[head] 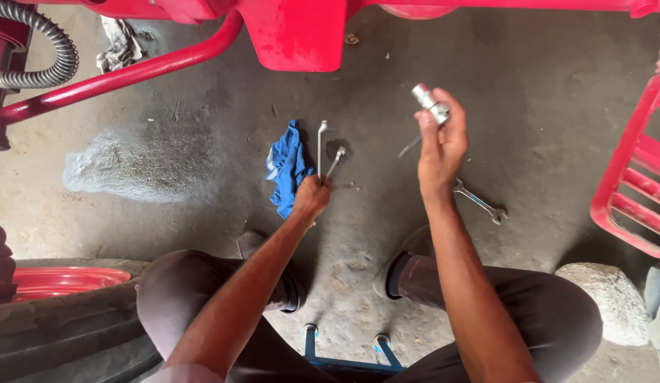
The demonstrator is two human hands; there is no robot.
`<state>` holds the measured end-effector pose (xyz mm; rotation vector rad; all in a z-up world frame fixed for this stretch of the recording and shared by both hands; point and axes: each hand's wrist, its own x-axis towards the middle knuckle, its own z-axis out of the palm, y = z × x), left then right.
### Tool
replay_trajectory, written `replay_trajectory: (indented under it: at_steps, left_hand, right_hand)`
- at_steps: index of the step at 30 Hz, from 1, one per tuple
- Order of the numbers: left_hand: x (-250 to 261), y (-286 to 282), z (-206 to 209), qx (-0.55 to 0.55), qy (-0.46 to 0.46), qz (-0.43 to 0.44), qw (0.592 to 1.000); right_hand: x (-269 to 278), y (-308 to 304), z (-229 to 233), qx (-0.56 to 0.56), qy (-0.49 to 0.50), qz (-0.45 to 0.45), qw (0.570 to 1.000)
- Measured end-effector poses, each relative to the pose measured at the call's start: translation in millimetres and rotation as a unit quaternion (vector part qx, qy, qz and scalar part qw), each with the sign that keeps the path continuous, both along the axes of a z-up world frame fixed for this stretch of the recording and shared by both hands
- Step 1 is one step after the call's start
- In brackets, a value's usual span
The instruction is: The person uses various wrenches and a hammer to loosen and tighten bolts on a red tractor chassis while assisted by another person.
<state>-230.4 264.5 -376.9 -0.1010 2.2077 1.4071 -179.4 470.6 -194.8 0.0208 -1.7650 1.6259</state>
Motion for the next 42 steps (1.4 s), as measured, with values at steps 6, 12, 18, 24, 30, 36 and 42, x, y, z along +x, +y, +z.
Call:
replay_trajectory:
  at_steps: [6, 12, 18, 24, 30, 36, 42]
  left_hand:
    - [1, 8, 81, 0.282, -0.108, -0.062, 0.951]
    - [30, 12, 205, 0.406, 0.019, -0.062, 0.912]
    - [41, -9, 237, 0.421, 0.116, -0.066, 0.897]
    - [42, -28, 243, 0.465, 0.123, 0.022, 0.876]
    - [41, -37, 256, 0.475, 0.114, 0.07, 0.87]
    - [43, -40, 261, 0.47, 0.1, 0.012, 0.877]
    - [51, -37, 272, 0.471, 0.12, -0.032, 0.874]
  right_hand:
    - [14, -7, 29, -0.125, 0.0, 0.027, 0.992]
    - [36, -34, 56, -0.252, -0.114, 0.119, 0.954]
    - [52, -75, 73, -0.178, -0.24, 0.197, 0.934]
    - [63, -112, 59, -0.054, -0.129, 0.145, 0.98]
    - [73, -125, 20, -0.023, -0.108, 0.041, 0.993]
    - [85, -125, 81, -0.155, -0.207, 0.151, 0.954]
    - [79, -120, 131, -0.032, -0.265, 0.096, 0.959]
